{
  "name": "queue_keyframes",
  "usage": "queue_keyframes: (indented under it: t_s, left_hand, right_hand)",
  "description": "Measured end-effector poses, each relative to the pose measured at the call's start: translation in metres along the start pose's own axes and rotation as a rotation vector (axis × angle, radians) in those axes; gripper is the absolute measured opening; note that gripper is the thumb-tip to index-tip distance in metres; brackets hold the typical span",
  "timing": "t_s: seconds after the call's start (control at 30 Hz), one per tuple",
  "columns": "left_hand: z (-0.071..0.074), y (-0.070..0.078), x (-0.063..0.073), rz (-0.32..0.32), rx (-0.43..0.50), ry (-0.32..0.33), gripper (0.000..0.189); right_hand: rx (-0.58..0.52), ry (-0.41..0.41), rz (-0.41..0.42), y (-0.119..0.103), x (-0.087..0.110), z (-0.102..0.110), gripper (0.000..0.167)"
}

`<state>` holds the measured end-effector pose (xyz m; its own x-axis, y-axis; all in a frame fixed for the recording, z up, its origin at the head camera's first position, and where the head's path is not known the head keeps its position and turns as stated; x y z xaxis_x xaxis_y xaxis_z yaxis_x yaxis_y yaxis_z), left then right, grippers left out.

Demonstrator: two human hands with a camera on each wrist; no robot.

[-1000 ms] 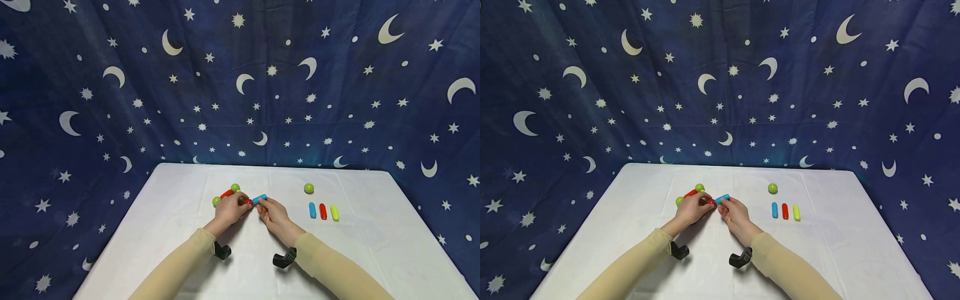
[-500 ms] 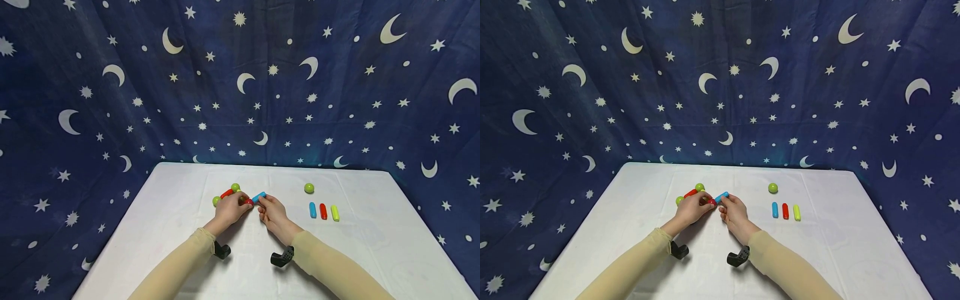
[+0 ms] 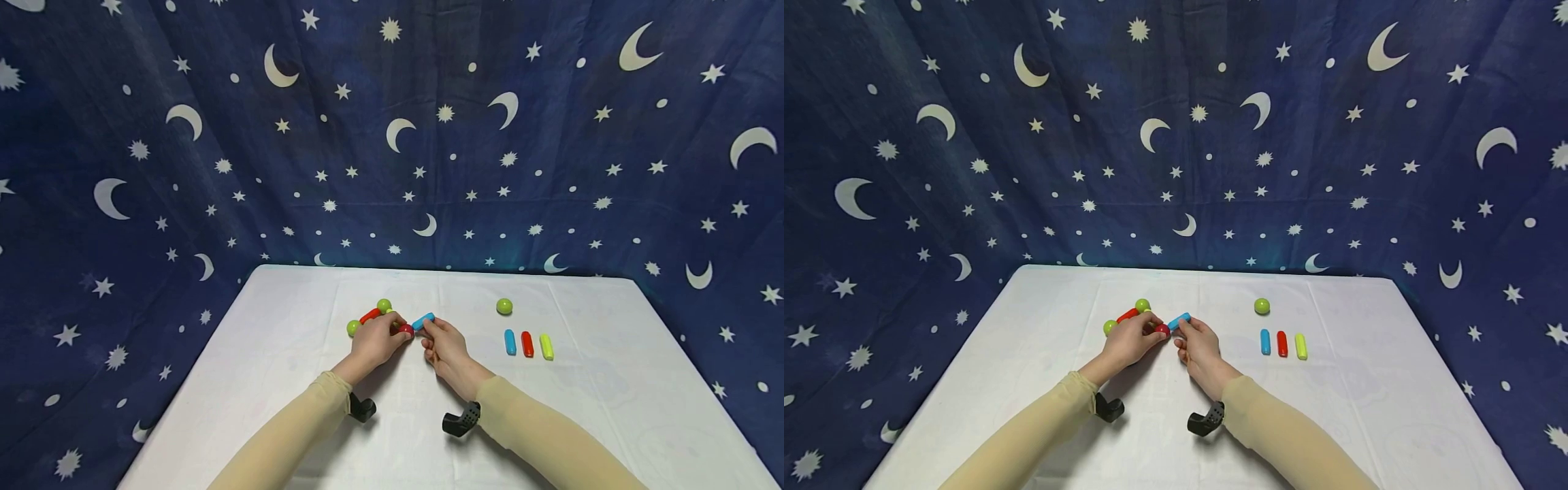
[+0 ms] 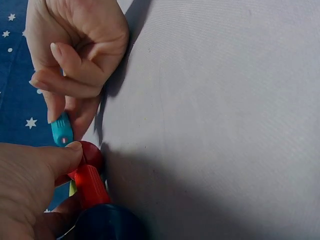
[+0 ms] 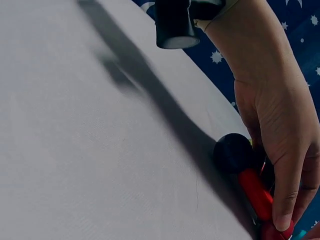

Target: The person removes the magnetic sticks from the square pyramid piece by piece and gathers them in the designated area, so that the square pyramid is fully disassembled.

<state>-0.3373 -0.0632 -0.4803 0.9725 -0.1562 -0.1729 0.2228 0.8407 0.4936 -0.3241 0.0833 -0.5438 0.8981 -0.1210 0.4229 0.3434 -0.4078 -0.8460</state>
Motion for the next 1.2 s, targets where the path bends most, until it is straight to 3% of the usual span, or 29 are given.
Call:
queue_keyframes:
  t_s: [0.17, 0.37, 0.6, 0.73, 0.87, 0.97, 1.2]
  left_hand:
    - [0.000, 0.001, 0.000, -0.017, 0.002, -0.004, 0.026]
    - [-0.004, -0.005, -0.002, -0.019, 0.056, -0.038, 0.026]
    - [-0.008, -0.009, 0.000, -0.059, 0.130, -0.131, 0.028]
    - [-0.008, -0.003, 0.003, -0.121, 0.151, -0.200, 0.025]
    - [-0.007, 0.001, 0.007, -0.197, 0.138, -0.232, 0.024]
    - [-0.007, 0.001, 0.011, -0.233, 0.121, -0.244, 0.024]
    - [-0.009, 0.004, 0.015, -0.263, 0.138, -0.251, 0.024]
  right_hand:
    - [0.032, -0.032, 0.003, -0.013, 0.006, 0.008, 0.035]
    - [0.115, -0.091, 0.063, -0.058, 0.012, 0.042, 0.039]
    - [0.262, -0.089, 0.161, -0.123, 0.025, 0.126, 0.060]
    - [0.466, -0.013, 0.221, -0.149, 0.027, 0.184, 0.072]
    - [0.773, 0.068, 0.256, -0.154, 0.022, 0.231, 0.076]
    - [0.932, 0.092, 0.233, -0.145, 0.015, 0.254, 0.076]
    - [1.013, 0.122, 0.223, -0.130, 0.003, 0.272, 0.070]
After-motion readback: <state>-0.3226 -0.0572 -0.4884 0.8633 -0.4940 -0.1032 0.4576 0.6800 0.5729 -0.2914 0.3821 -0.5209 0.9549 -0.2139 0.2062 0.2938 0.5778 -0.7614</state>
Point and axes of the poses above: each hand's wrist, its own x-axis away from the middle knuckle, its own z-axis out of the back of the hand, y = z × x, the point moved 9 cm from there along -x, towards the middle knuckle, and after that the axes turned 5 degrees about y, right-handed, at the moved point
